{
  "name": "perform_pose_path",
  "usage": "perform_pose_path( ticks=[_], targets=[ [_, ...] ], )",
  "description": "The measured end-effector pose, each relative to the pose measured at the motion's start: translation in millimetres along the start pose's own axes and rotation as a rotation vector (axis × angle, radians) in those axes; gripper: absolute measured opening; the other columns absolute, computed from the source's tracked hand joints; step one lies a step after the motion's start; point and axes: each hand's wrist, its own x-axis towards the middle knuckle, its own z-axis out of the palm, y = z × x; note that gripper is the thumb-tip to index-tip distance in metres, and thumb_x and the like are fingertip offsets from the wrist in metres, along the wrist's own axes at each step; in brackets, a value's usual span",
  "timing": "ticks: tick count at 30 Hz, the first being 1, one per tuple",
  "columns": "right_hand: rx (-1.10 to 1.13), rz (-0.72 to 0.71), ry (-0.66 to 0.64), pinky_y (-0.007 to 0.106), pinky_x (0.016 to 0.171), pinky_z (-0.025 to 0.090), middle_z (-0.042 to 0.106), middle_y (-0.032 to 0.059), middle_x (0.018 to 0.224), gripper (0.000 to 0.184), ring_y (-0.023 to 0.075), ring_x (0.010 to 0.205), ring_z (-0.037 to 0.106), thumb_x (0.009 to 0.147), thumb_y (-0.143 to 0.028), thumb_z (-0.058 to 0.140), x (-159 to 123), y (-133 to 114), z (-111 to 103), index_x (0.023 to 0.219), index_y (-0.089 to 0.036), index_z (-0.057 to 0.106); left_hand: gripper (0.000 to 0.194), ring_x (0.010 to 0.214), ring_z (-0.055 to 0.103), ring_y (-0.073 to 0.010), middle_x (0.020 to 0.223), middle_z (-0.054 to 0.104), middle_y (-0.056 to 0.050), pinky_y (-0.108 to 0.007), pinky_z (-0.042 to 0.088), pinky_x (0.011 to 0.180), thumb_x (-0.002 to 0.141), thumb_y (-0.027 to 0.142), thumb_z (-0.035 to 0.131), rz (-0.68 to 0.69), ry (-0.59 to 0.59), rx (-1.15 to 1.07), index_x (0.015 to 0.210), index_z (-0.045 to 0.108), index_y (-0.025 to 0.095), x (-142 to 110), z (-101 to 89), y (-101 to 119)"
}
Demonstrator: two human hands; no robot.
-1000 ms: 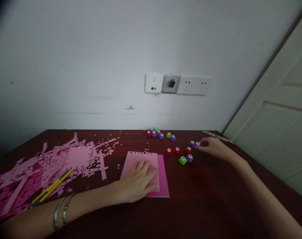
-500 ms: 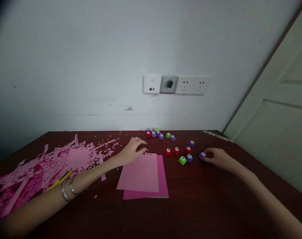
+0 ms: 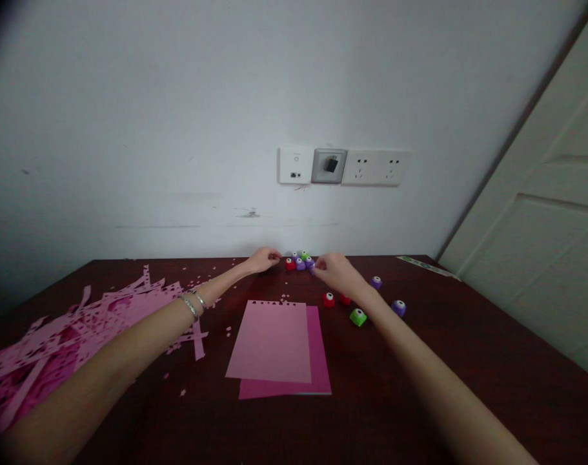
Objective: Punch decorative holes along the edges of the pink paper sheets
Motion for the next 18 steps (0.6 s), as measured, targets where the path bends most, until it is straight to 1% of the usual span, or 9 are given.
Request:
perform_pose_path(
  ticks=[1,3,5,7,9,11,13,18],
  targets=[
    [-0.001,0.001,0.004,0.026,0.062,0.041,0.069,0.009,0.075,0.019,0.0202,0.07,0.061,0.076,-0.026,0.053,10,-9,12,0.076,-0.015,0.068,0.026,0.076,0.059,-0.0158,0.084,0.068,-0.007,-0.026,0.045,0.073,0.072,0.01,0.051,0.009,-0.02,-0.012,0.094,0.066,0.008,4,3.6,-1],
    [-0.031,0.051,0.009,0.027,0.063,0.04,0.068,0.011,0.074,0.017,0.022,0.072,0.062,0.076,-0.025,0.054,29,-22,33,0.075,-0.014,0.068,0.029,0.076,0.059,-0.0145,0.085,0.069,-0.006,-0.024,0.044,0.073,0.072,0.007,0.048,0.033,-0.058,-0.034,0.095,0.066,0.008,9,9.4,-4],
    [-0.053,0.104,0.017,0.028,0.066,0.041,0.068,0.0137,0.081,0.019,0.0241,0.078,0.062,0.077,-0.027,0.055,43,-29,50,0.08,-0.013,0.067,0.031,0.076,0.058,-0.0137,0.085,0.069,-0.005,-0.023,0.044,0.073,0.072,0.005,0.046,0.057,-0.088,-0.046,0.095,0.066,0.008,12,12.9,-6],
    [-0.077,0.156,0.028,0.028,0.068,0.041,0.067,0.0159,0.087,0.025,0.0254,0.083,0.062,0.079,-0.033,0.053,52,-32,62,0.086,-0.012,0.066,0.031,0.074,0.058,-0.0137,0.082,0.068,-0.004,-0.023,0.043,0.072,0.072,0.006,0.045,0.077,-0.107,-0.046,0.094,0.067,0.007,14,14.2,-8],
    [-0.103,0.194,0.029,0.029,0.069,0.042,0.066,0.0161,0.092,0.029,0.0256,0.087,0.061,0.08,-0.037,0.052,57,-32,70,0.091,-0.012,0.064,0.03,0.072,0.057,-0.0141,0.079,0.068,-0.004,-0.024,0.043,0.07,0.073,0.007,0.045,0.093,-0.122,-0.04,0.093,0.067,0.007,16,14.6,-11],
    [-0.134,0.206,0.02,0.029,0.07,0.043,0.066,0.0152,0.094,0.029,0.0253,0.089,0.061,0.08,-0.037,0.053,60,-31,74,0.092,-0.014,0.064,0.031,0.071,0.057,-0.0146,0.078,0.068,-0.003,-0.024,0.043,0.07,0.073,0.008,0.044,0.11,-0.137,-0.035,0.093,0.068,0.008,18,15.2,-15],
    [-0.164,0.201,0.022,0.03,0.071,0.043,0.065,0.0156,0.095,0.029,0.0261,0.09,0.061,0.081,-0.038,0.052,60,-30,77,0.093,-0.014,0.063,0.031,0.074,0.057,-0.0153,0.081,0.069,-0.004,-0.025,0.042,0.072,0.073,0.008,0.045,0.13,-0.147,-0.037,0.094,0.068,0.009,20,16.8,-19],
    [-0.179,0.212,0.031,0.035,0.077,0.043,0.062,0.0201,0.099,0.036,0.0305,0.096,0.059,0.082,-0.042,0.052,61,-28,85,0.097,-0.011,0.061,0.029,0.081,0.058,-0.0171,0.092,0.069,-0.007,-0.026,0.042,0.078,0.077,0.014,0.046,0.172,-0.159,-0.057,0.094,0.068,0.009,23,22.2,-26]
  ],
)
